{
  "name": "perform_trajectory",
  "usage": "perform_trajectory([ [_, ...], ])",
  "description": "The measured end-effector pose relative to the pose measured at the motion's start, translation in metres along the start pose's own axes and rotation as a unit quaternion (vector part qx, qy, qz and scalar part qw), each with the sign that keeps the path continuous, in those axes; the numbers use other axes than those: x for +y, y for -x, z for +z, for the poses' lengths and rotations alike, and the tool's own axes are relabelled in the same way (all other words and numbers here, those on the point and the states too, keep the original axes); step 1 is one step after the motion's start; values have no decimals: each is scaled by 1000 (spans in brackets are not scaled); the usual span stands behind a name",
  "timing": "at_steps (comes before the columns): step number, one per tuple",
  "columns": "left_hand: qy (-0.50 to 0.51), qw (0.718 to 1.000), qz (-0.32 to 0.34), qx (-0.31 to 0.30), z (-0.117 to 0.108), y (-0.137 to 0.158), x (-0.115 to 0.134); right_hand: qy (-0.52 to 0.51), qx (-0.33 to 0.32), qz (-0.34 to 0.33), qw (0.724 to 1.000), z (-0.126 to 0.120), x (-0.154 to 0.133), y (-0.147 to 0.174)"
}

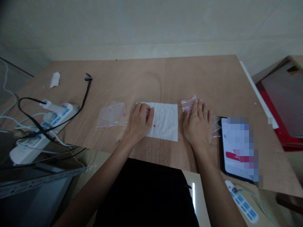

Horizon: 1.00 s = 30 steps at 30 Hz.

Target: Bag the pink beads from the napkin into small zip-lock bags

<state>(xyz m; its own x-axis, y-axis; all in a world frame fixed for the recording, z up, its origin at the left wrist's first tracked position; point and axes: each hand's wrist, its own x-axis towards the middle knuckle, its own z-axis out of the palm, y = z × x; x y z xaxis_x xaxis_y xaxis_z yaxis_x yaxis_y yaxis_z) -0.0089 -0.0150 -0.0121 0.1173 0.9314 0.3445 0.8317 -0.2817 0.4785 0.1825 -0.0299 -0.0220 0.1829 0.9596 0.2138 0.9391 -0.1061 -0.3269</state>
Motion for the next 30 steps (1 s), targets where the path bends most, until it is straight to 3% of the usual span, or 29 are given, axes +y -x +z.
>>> perform_trajectory([
  [3, 44, 996, 20, 69, -23, 11, -14, -7, 1, -4, 1000, -1, -1, 0],
  [5, 24, 997, 12, 74, -44, 21, -31, 4, -7, -1, 1000, -2, -3, -1],
  [9, -72, 997, 7, -35, -84, 41, -73, 26, -21, 14, 999, -4, -6, -2],
  [12, -107, 989, 22, -104, -98, 48, -89, 16, -21, 7, 1000, -4, -5, -1],
  [16, -136, 980, 33, -138, -104, 43, -85, -17, -10, -4, 1000, -3, -2, 0],
  [23, -186, 959, -7, -213, -115, 32, -71, -34, -8, 9, 999, -6, -4, 1],
  [26, -191, 963, -27, -187, -119, 32, -72, -28, 14, 5, 1000, -12, -6, 3],
  [30, -181, 976, -84, -88, -131, 31, -71, -22, 54, -5, 998, -22, -10, 8],
])
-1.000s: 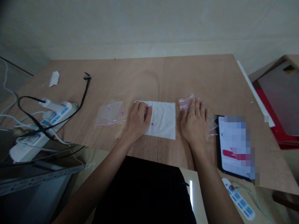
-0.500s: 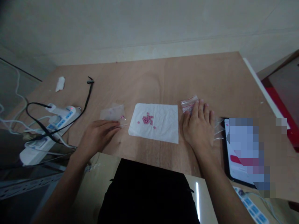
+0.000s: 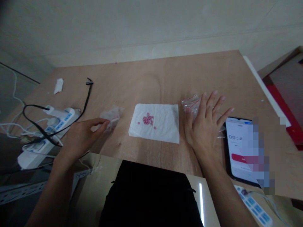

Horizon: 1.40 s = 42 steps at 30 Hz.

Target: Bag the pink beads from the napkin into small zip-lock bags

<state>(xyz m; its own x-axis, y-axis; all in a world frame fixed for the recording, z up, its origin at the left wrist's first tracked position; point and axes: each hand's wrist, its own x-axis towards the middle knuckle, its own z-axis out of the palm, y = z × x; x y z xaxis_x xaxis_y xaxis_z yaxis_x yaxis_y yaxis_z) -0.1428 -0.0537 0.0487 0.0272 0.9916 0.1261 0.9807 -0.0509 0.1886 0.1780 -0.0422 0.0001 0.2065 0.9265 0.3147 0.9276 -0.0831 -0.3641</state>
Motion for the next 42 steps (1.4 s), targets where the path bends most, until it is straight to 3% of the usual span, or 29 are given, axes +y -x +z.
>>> perform_trajectory([
  [3, 64, 993, -64, 69, -10, 2, 2, -38, 60, -23, 997, -9, -13, 6],
  [6, 187, 967, -120, 122, -13, 7, 15, -151, 99, -59, 982, -17, -41, 15],
  [9, 361, 906, -172, 138, -6, 12, 39, -303, 21, -79, 949, -20, -77, 24],
  [12, 492, 837, -211, 112, 4, 17, 68, -433, -72, -67, 896, -19, -103, 32],
  [15, 588, 776, -215, 71, 10, 19, 93, -494, -102, -29, 863, -20, -109, 37],
  [19, 637, 745, -194, 18, 15, 19, 113, -537, -125, 28, 834, -27, -100, 39],
  [26, 622, 769, -131, -60, 18, 18, 122, -563, -131, 117, 808, -34, -85, 44],
  [28, 614, 778, -105, -78, 15, 18, 126, -553, -142, 121, 812, -37, -81, 44],
  [30, 581, 804, -80, -99, 11, 17, 130, -518, -157, 99, 835, -43, -78, 43],
  [33, 478, 869, -52, -120, 8, 17, 137, -444, -174, 42, 878, -50, -72, 43],
  [35, 419, 898, -36, -133, 8, 17, 141, -387, -154, 14, 909, -52, -68, 43],
  [39, 348, 922, -21, -170, 8, 17, 146, -246, -31, -4, 969, -51, -58, 39],
  [42, 319, 931, -18, -178, 1, 14, 147, -225, -23, -22, 974, -55, -52, 29],
])
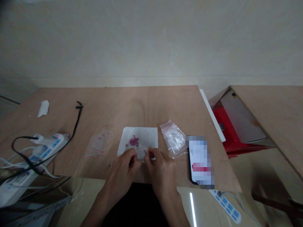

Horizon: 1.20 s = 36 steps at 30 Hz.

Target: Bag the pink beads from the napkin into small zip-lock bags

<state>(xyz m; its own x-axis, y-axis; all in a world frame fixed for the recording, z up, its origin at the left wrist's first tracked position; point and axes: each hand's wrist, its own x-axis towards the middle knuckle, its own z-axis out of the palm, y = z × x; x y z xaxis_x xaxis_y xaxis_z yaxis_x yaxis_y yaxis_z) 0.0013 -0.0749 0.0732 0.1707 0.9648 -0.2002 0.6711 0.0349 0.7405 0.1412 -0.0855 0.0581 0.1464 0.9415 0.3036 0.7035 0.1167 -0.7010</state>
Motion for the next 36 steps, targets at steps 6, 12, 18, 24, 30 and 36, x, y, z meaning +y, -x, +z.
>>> perform_trajectory([
  [6, 66, 998, 17, 7, -15, -12, 5, -241, -177, -36, 953, -4, 11, -14],
  [12, 99, 995, 14, -27, -20, -22, -3, -399, -268, -4, 877, 11, 23, -20],
  [18, 109, 993, 33, -37, -25, -22, -4, -487, -271, 27, 830, 14, 20, -25],
  [24, 232, 972, 17, 18, -22, -23, -9, -447, -242, 48, 860, 12, 19, -29],
  [30, 638, 731, -231, 81, -2, -45, -7, -106, -342, -150, 922, -7, -8, -73],
  [36, 725, 638, -260, 12, 11, -54, 5, 268, -485, -353, 754, -6, -53, -104],
])
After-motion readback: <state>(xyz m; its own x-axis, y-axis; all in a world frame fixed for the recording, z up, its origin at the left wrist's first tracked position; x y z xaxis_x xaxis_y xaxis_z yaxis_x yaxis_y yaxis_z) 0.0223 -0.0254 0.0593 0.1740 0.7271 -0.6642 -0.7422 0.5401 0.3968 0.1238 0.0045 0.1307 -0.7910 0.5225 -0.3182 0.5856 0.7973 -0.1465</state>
